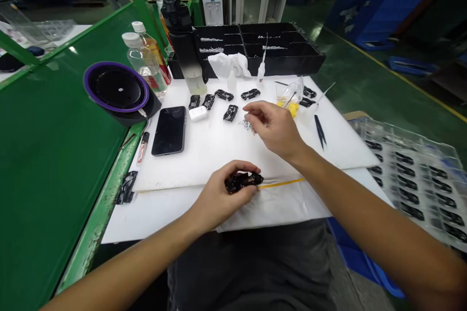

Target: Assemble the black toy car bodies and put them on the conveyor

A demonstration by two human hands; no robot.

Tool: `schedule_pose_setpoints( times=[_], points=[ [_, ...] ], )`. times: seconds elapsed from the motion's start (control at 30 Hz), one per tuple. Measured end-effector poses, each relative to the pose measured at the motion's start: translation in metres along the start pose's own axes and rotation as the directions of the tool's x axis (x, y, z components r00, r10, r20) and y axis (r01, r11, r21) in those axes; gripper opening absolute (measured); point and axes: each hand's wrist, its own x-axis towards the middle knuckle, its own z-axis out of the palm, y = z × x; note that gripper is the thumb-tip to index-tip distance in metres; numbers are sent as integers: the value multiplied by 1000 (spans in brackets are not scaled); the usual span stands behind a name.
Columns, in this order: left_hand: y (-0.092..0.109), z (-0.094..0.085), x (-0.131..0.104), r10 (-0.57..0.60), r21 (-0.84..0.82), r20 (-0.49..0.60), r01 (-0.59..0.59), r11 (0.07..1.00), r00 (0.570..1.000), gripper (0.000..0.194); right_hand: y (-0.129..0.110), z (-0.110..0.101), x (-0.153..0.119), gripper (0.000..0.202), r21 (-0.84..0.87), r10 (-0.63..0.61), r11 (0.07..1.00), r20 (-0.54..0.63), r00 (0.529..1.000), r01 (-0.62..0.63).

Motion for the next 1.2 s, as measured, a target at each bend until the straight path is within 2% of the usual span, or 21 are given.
schedule_pose_setpoints(
  times=[0.07, 0.1, 0.17, 0.23, 0.3, 0.4, 0.53, 0.67, 0.77, 0.87, 1.0, 1.1, 1.2],
  points=[
    [3, -3, 7, -48, -193, -36, 40, 980, 998, 32, -1, -5, -9, 18, 318, 134, 942, -71, 988, -105],
    [5, -5, 11, -72, -297, -58, 52, 953, 996, 32, -2, -8, -13, 20, 447, 206, 880, -55, 977, -161],
    [10, -8, 19, -121, -449, -95, 66, 891, 988, 34, -2, -13, -20, 23, 598, 308, 757, 25, 951, -261],
    [15, -10, 27, -137, -493, -126, 58, 868, 983, 41, -2, -16, -24, 26, 691, 357, 642, 113, 927, -331],
    [17, -12, 35, -125, -476, -148, 40, 879, 981, 54, 0, -16, -25, 27, 735, 362, 572, 170, 916, -363],
    [13, -16, 43, -123, -434, -155, 44, 900, 980, 68, 5, -13, -27, 23, 750, 353, 560, 170, 920, -353],
    [1, -22, 46, -91, -390, -138, 30, 920, 986, 61, 10, -7, -34, 18, 761, 355, 540, 183, 917, -361],
    [-8, -28, 44, -32, -312, -35, 20, 950, 999, 48, 5, -2, -43, 12, 762, 370, 493, 253, 894, -420],
    [-10, -29, 45, -36, -332, -13, 30, 943, 999, 39, -4, 0, -47, 7, 732, 383, 525, 251, 889, -433],
    [-9, -29, 48, -9, -397, -2, 7, 918, 1000, 33, -12, 0, -50, 5, 644, 389, 654, 165, 906, -398],
    [-10, -31, 50, 7, -410, 48, 13, 912, 999, 33, -18, 1, -51, 10, 524, 288, 804, 69, 955, -280],
    [-11, -33, 50, 3, -376, 55, 17, 926, 998, 32, -18, 2, -51, 14, 466, 245, 850, 64, 967, -246],
    [-9, -33, 49, -19, -361, 42, 33, 932, 999, 31, -16, 3, -52, 11, 409, 280, 869, 54, 958, -277]
  ],
)
